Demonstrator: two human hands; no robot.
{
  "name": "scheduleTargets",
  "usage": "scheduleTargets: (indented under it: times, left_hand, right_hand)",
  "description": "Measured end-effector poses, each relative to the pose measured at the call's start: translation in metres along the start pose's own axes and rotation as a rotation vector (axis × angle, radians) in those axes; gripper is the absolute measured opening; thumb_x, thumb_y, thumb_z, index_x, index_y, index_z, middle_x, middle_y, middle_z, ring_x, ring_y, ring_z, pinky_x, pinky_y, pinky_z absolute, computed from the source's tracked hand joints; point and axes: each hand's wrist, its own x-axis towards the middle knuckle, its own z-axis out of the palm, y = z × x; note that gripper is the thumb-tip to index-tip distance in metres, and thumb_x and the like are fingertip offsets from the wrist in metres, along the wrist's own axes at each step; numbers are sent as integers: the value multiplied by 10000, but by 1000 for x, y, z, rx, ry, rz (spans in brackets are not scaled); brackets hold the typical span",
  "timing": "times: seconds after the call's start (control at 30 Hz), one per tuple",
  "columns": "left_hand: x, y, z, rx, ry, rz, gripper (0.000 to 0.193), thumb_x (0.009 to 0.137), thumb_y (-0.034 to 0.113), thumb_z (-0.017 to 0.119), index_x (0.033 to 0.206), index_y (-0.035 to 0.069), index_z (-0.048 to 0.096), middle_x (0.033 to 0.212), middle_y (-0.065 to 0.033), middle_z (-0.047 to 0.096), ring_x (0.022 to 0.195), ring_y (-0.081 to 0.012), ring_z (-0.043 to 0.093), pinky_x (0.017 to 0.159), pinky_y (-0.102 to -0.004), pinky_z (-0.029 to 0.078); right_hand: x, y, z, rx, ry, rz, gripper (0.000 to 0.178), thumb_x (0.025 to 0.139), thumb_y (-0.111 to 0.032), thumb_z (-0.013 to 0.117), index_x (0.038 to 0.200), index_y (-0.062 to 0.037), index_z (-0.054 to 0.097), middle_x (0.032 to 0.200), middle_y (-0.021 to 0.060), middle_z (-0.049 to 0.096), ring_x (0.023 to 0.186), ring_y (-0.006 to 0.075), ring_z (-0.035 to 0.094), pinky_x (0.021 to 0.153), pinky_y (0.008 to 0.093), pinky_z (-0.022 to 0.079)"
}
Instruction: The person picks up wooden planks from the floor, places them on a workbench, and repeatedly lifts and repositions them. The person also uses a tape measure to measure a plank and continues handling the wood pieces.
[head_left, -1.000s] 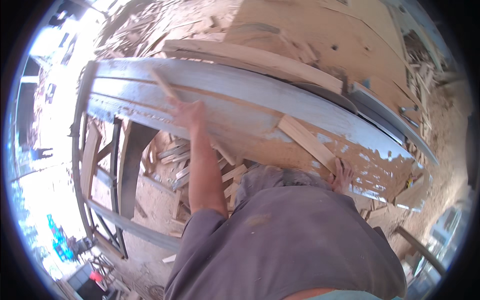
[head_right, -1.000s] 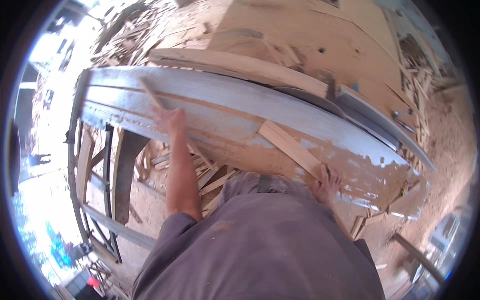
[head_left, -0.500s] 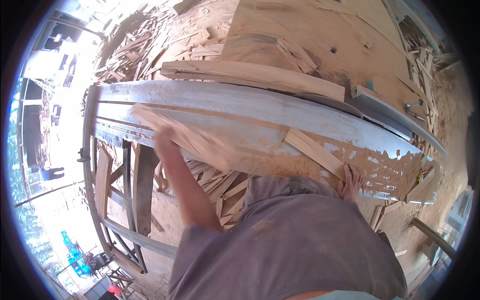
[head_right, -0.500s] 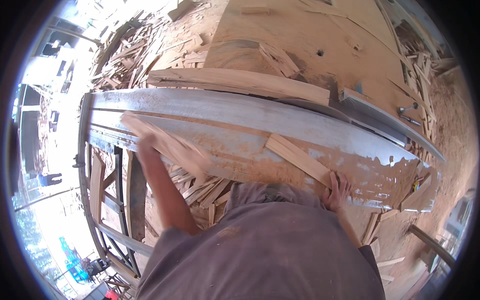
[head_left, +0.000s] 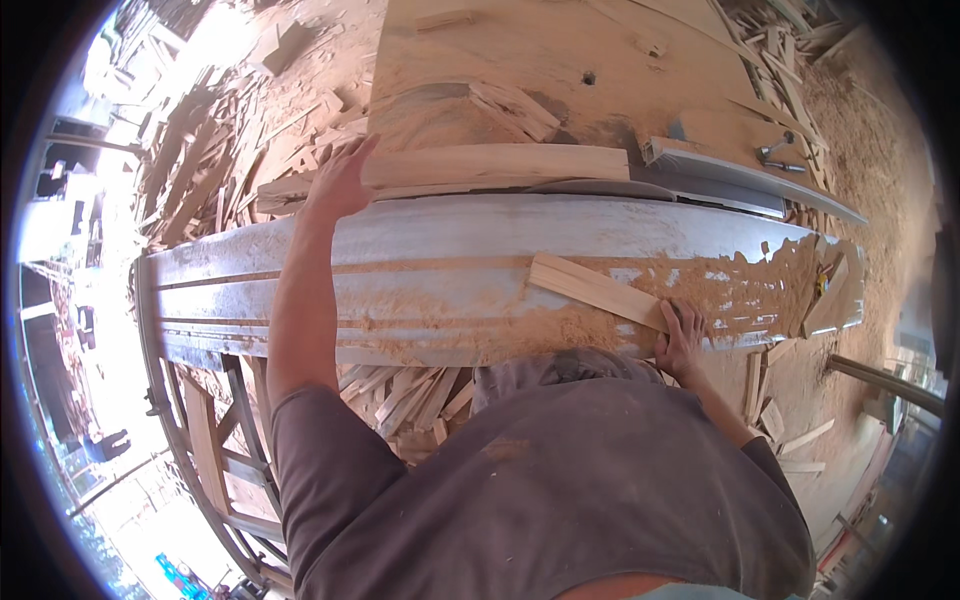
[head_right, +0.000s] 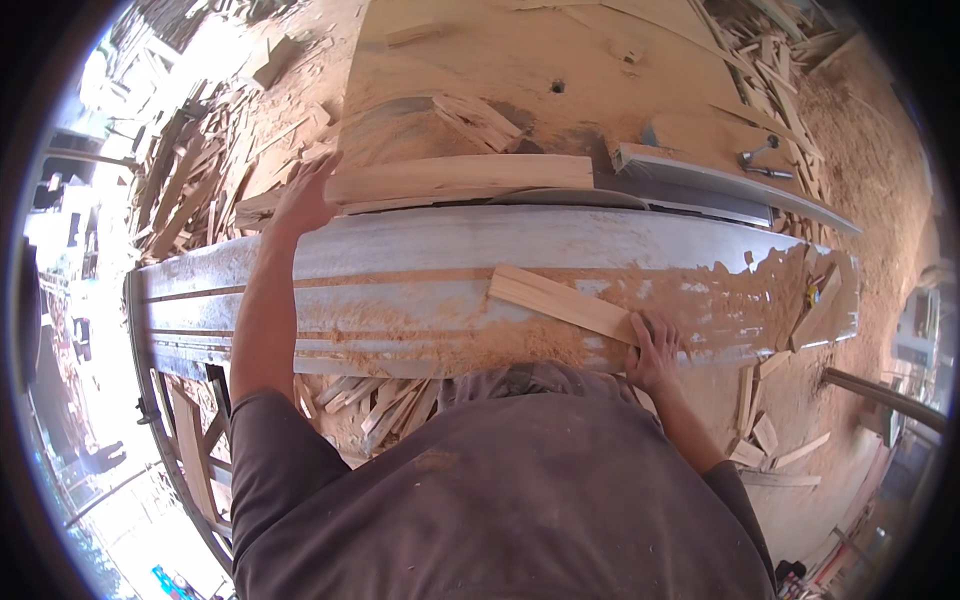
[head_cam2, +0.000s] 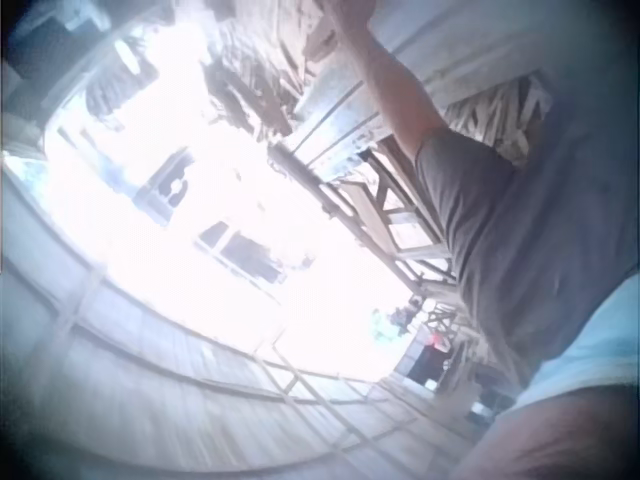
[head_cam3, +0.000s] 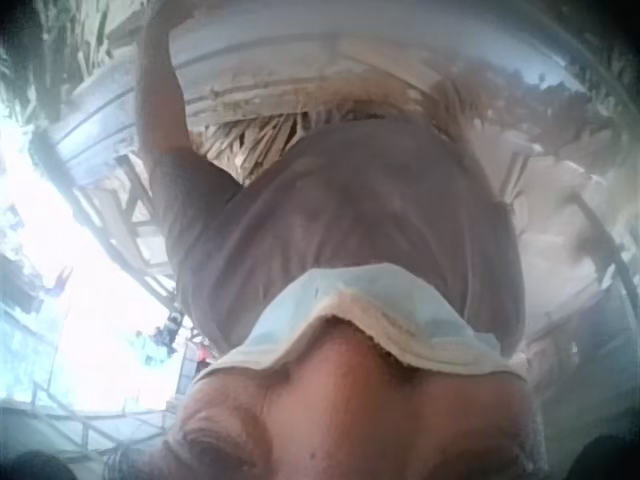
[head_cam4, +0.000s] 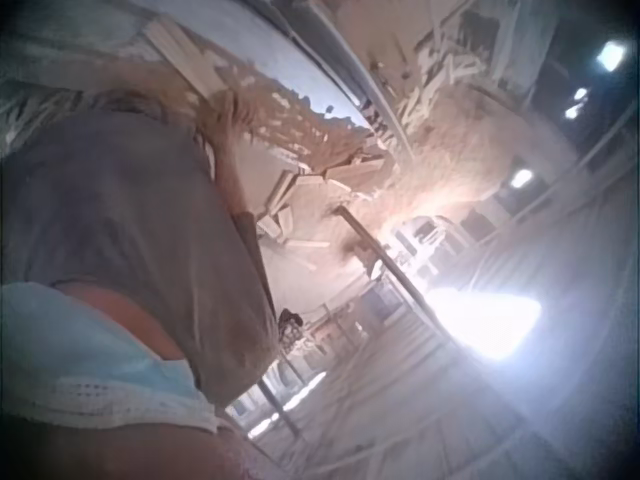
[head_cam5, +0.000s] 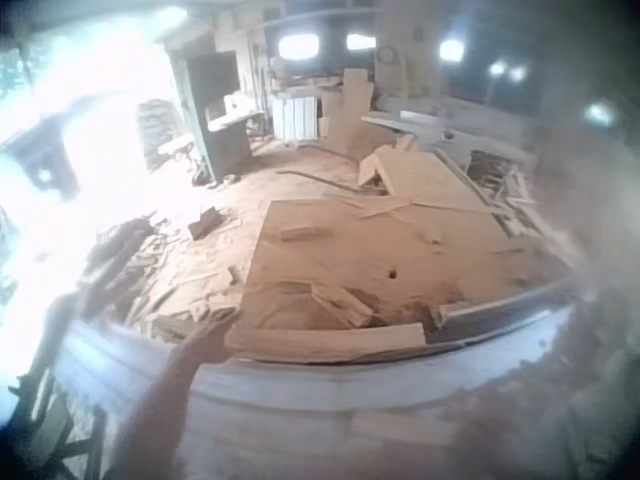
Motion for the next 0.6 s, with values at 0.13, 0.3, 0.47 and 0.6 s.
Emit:
scheduleTargets:
  times: [0.13, 0.3, 0.47, 0.6]
  left_hand:
    - [-2, 10, -8, -63, -240, -172, 887, 817, 129, 796, 1609, 157, 397, 1378, -216, 613, 1325, -389, 562, 1138, -492, 433]
    - [-27, -25, -7, -21, -229, -242, 952, 811, 165, 827, 1634, 161, 348, 1307, -226, 647, 1244, -404, 610, 1081, -512, 471]
    - [-101, -66, -20, -185, -141, -436, 1028, 778, 204, 870, 1652, 148, 332, 1173, -229, 717, 1106, -385, 685, 970, -478, 523]
    - [-173, -37, -27, -605, -28, -817, 994, 825, 251, 852, 1657, 92, 331, 1057, -210, 733, 974, -276, 707, 844, -387, 546]
  right_hand:
    - [2, -3, -1, -11, 6, 33, 735, 762, -136, 627, 1488, -105, 512, 1458, 193, 473, 1352, 445, 433, 1163, 584, 341]
    - [5, -1, 3, -17, 31, 10, 752, 744, -133, 626, 1486, -102, 512, 1445, 198, 482, 1327, 440, 452, 1141, 587, 349]
    - [-2, 10, 15, -12, 27, -11, 752, 743, -135, 630, 1485, -100, 510, 1447, 196, 488, 1331, 433, 456, 1128, 587, 346]
    - [-8, 22, 23, -19, 53, -42, 762, 742, -127, 656, 1489, -97, 512, 1463, 176, 480, 1370, 415, 438, 1137, 578, 343]
